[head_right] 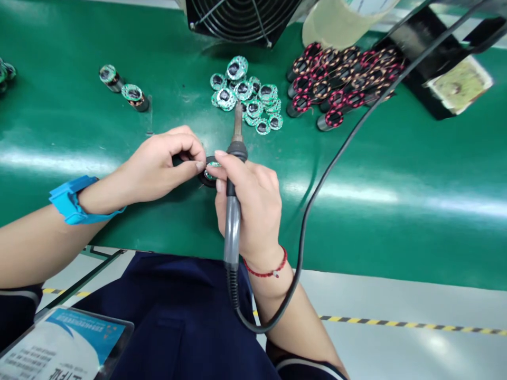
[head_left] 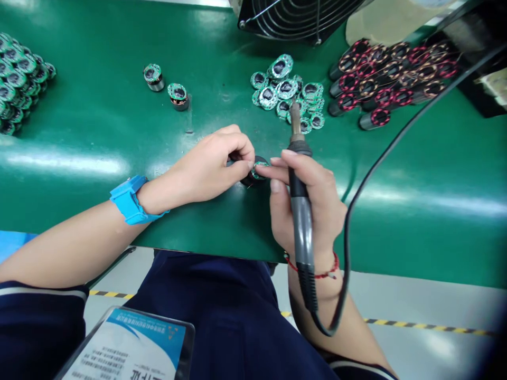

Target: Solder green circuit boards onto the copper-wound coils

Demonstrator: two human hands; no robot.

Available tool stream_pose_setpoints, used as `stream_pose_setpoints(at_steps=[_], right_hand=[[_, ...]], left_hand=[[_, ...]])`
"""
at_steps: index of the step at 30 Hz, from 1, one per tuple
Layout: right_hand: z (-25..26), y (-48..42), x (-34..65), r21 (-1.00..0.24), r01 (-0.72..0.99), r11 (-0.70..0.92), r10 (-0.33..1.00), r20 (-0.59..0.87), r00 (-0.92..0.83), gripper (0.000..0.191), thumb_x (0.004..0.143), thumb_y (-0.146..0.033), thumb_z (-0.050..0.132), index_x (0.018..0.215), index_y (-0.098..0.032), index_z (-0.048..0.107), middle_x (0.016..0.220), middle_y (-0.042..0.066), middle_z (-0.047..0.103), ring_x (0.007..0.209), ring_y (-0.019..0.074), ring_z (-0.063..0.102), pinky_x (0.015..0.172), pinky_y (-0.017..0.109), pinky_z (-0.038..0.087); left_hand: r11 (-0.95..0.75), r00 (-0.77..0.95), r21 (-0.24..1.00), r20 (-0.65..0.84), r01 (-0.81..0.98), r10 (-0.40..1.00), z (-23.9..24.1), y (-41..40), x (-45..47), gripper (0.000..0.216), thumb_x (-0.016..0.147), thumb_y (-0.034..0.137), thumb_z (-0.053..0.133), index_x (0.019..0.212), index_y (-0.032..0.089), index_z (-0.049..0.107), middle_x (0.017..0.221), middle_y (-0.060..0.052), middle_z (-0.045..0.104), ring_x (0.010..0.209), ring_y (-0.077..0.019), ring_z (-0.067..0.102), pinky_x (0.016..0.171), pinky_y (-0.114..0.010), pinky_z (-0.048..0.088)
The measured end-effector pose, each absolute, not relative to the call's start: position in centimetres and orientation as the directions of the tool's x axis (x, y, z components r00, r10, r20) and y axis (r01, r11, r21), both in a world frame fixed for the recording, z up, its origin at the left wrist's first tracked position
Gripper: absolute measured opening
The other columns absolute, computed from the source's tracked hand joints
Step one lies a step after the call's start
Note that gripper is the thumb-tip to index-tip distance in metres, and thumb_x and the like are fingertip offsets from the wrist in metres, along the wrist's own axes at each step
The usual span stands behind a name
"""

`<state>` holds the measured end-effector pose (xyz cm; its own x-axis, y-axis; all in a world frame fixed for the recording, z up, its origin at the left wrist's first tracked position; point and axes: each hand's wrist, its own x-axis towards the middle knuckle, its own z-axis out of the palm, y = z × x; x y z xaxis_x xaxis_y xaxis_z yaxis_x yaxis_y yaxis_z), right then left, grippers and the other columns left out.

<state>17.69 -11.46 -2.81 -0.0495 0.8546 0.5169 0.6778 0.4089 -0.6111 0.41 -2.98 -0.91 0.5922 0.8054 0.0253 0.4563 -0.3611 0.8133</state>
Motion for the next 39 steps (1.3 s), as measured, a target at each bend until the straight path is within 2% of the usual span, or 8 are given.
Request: stream_pose_setpoints(at_steps=[3,7,10,14,17,23,33,39], right_hand=[[-2.9,-11.6,17.5,-0.723,0.579,0.377,0.850,0.518,0.093,0.046,0.096,-0.021,0.054,0.140,-0.033,0.051,0.109,-0.002,0.076,0.100,0.0198,0.074,0.094,0.043,0.059],[-2.8,-11.5,17.6,-0.763,0.510,0.397,0.785,0.570,0.242,0.037,0.096,-0.033,0.058,0.133,-0.033,0.060,0.121,0.001,0.070,0.076,0.0146,0.075,0.069,0.033,0.064],[-2.7,-11.1,17.8,-0.732,0.531,0.426,0.700,0.639,0.319,0.030,0.096,-0.042,0.058,0.121,-0.030,0.068,0.101,0.000,0.071,0.062,0.0106,0.070,0.050,0.025,0.057],[-2.7,-10.8,17.6,-0.698,0.513,0.500,0.556,0.713,0.427,0.028,0.096,-0.046,0.056,0.102,-0.026,0.075,0.070,-0.004,0.061,0.042,0.0048,0.055,0.033,0.019,0.039],[-2.4,-11.0,17.5,-0.722,0.480,0.497,0.588,0.688,0.426,0.027,0.096,-0.044,0.056,0.099,-0.024,0.075,0.064,-0.005,0.057,0.040,0.0040,0.052,0.032,0.019,0.036],[-2.2,-11.6,17.8,-0.737,0.501,0.455,0.649,0.659,0.380,0.025,0.096,-0.041,0.058,0.097,-0.021,0.075,0.064,-0.004,0.059,0.045,0.0059,0.058,0.035,0.020,0.040],[-2.0,-11.7,17.8,-0.736,0.526,0.425,0.655,0.652,0.382,0.025,0.096,-0.043,0.058,0.095,-0.024,0.073,0.061,-0.004,0.057,0.043,0.0083,0.057,0.033,0.023,0.038],[-2.0,-11.9,17.8,-0.761,0.503,0.409,0.698,0.616,0.365,0.023,0.096,-0.044,0.057,0.095,-0.025,0.071,0.064,-0.004,0.057,0.048,0.0062,0.058,0.036,0.021,0.039]], left_hand=[[-0.352,0.576,0.812,0.025,0.465,0.817,-0.9,-3.1,0.6,0.015,0.081,0.006,0.058,0.074,0.019,0.060,0.079,0.000,0.059,0.073,-0.0121,0.054,0.069,-0.030,0.048],[-0.352,0.559,0.805,0.031,0.478,0.829,-1.0,-3.1,0.7,0.017,0.081,0.005,0.057,0.071,0.019,0.057,0.078,0.000,0.060,0.071,-0.0118,0.053,0.069,-0.030,0.048],[-0.358,0.550,0.796,0.038,0.488,0.834,-1.0,-3.2,0.8,0.018,0.080,0.004,0.055,0.070,0.019,0.054,0.077,0.001,0.059,0.071,-0.0117,0.052,0.068,-0.030,0.047],[-0.368,0.552,0.795,0.050,0.483,0.832,-1.0,-3.2,0.9,0.018,0.078,0.003,0.055,0.069,0.019,0.054,0.075,0.001,0.057,0.069,-0.0109,0.051,0.066,-0.029,0.046],[-0.368,0.548,0.790,0.048,0.491,0.835,-1.0,-3.3,0.9,0.018,0.079,0.003,0.055,0.069,0.018,0.054,0.074,0.002,0.056,0.069,-0.0105,0.052,0.066,-0.028,0.046],[-0.359,0.539,0.777,0.030,0.518,0.842,-0.8,-3.2,1.1,0.018,0.078,0.003,0.055,0.068,0.018,0.053,0.073,0.002,0.054,0.068,-0.0101,0.051,0.065,-0.028,0.045],[-0.334,0.529,0.784,0.009,0.523,0.849,-0.7,-3.3,1.1,0.017,0.079,0.004,0.055,0.069,0.018,0.054,0.074,0.001,0.054,0.069,-0.0101,0.051,0.065,-0.028,0.046],[-0.339,0.532,0.779,0.009,0.528,0.847,-0.7,-3.3,1.1,0.017,0.079,0.005,0.055,0.070,0.018,0.053,0.074,0.001,0.055,0.069,-0.0103,0.051,0.066,-0.028,0.047]])
